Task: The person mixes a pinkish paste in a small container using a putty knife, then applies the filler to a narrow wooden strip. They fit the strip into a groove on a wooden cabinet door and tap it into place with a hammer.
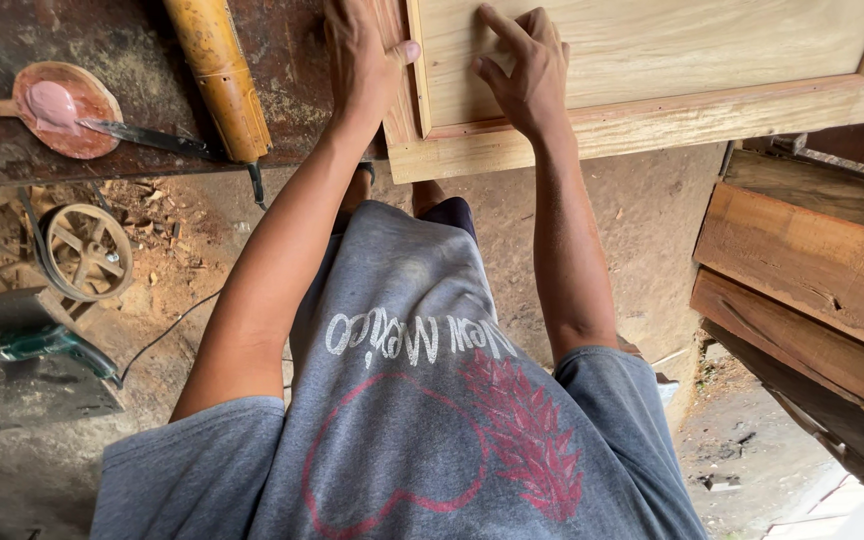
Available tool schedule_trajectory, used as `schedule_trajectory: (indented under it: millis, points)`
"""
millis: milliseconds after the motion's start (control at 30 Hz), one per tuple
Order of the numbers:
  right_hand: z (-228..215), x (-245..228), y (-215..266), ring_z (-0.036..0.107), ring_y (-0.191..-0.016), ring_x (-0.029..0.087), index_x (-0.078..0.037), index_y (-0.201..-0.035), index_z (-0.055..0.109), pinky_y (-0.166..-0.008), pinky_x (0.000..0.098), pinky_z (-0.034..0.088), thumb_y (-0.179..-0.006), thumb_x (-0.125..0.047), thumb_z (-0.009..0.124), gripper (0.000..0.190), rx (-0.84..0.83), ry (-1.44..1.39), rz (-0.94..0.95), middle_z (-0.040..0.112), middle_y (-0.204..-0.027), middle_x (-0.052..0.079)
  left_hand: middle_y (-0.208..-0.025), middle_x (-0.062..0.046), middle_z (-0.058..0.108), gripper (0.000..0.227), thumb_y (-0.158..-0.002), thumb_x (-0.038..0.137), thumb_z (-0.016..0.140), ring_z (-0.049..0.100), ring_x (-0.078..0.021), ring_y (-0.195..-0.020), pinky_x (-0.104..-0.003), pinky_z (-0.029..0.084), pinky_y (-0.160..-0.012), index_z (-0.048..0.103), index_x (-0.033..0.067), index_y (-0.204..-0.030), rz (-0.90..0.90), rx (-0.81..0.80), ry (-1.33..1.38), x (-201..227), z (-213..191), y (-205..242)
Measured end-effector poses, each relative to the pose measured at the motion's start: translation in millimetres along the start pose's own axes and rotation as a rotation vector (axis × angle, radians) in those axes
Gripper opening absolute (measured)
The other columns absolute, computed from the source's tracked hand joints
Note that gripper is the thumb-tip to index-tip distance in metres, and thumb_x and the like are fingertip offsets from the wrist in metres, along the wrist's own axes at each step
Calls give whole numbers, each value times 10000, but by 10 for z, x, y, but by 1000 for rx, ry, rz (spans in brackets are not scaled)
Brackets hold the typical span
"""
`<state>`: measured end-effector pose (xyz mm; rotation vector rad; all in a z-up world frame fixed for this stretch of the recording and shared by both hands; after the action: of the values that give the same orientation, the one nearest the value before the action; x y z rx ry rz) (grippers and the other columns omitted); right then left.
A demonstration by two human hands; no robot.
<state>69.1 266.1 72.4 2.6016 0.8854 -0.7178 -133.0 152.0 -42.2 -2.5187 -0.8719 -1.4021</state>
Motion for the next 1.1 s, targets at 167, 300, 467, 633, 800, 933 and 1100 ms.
schedule_trajectory:
  millis: [167, 300, 467, 633, 800, 933, 1100]
  points:
    - [-101, -109, -26, 582, -1023, 211, -192, -1455, 634, -953, 418, 433, -937, -315, 854, 576, -4, -37, -16, 618, -1090, 53, -1615, -362, 176, 1236, -812, 179, 953, 249, -504, -1509, -589, 287, -1207, 38, 72, -1636, -51, -2, -24, 194, -145, -86]
    - [-362, -204, 389, 596, -1233, 258, -146, -1475, 597, -1064, 448, 512, -996, -219, 802, 526, 151, -224, -47, 619, -1314, 120, -1465, -237, 420, 1071, -780, 156, 959, 479, -376, -1372, -487, 450, -1148, 252, 149, -1585, 37, 54, 35, 333, -302, -49]
    - [-739, 251, 1300, 599, -1309, 292, -81, -1393, 652, -1139, 417, 546, -1008, -133, 790, 411, 458, -135, 136, 622, -1392, 129, -1121, -145, 541, 604, -829, 62, 880, 557, -303, -1053, -432, 527, -997, 645, 88, -1385, 237, 227, 152, 347, -377, -57]
    - [-878, 947, 2050, 645, -1088, 207, -98, -1476, 556, -941, 360, 608, -1010, -174, 745, 508, 603, -300, 536, 630, -1309, 140, -1090, -128, 540, 552, -835, 59, 874, 556, -288, -1024, -423, 525, -970, 633, 89, -1332, 130, 180, 260, 128, -262, -346]
    - [-663, 1081, 2180, 617, -1173, 182, -91, -1576, 460, -945, 347, 570, -977, -247, 782, 698, 422, -348, 681, 619, -1385, 149, -1059, -110, 539, 503, -842, 55, 868, 556, -273, -996, -414, 524, -944, 621, 90, -1278, 110, 115, 362, 101, -155, -322]
    - [-435, 973, 2047, 689, -1033, 194, -71, -1584, 339, -860, 360, 612, -927, -292, 794, 829, 406, -560, 736, 651, -1317, 155, -1034, -96, 538, 465, -847, 51, 863, 556, -261, -973, -407, 523, -922, 612, 91, -1235, 94, 68, 391, 38, -137, -188]
    - [-502, 686, 1848, 672, -1186, 264, -27, -1639, 254, -920, 440, 586, -998, -221, 845, 893, 433, -455, 460, 658, -1368, 222, -1003, -78, 537, 420, -853, 48, 857, 556, -246, -944, -399, 521, -896, 600, 92, -1182, 65, 26, 434, -56, 34, -49]
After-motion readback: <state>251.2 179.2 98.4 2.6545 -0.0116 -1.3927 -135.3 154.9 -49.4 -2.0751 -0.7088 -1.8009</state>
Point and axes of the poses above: each hand's wrist, its own y-axis away from the middle knuckle, its own z-axis out of the palm, x = y × z, the point moved 7 cm from there along -y, towards the middle knuckle
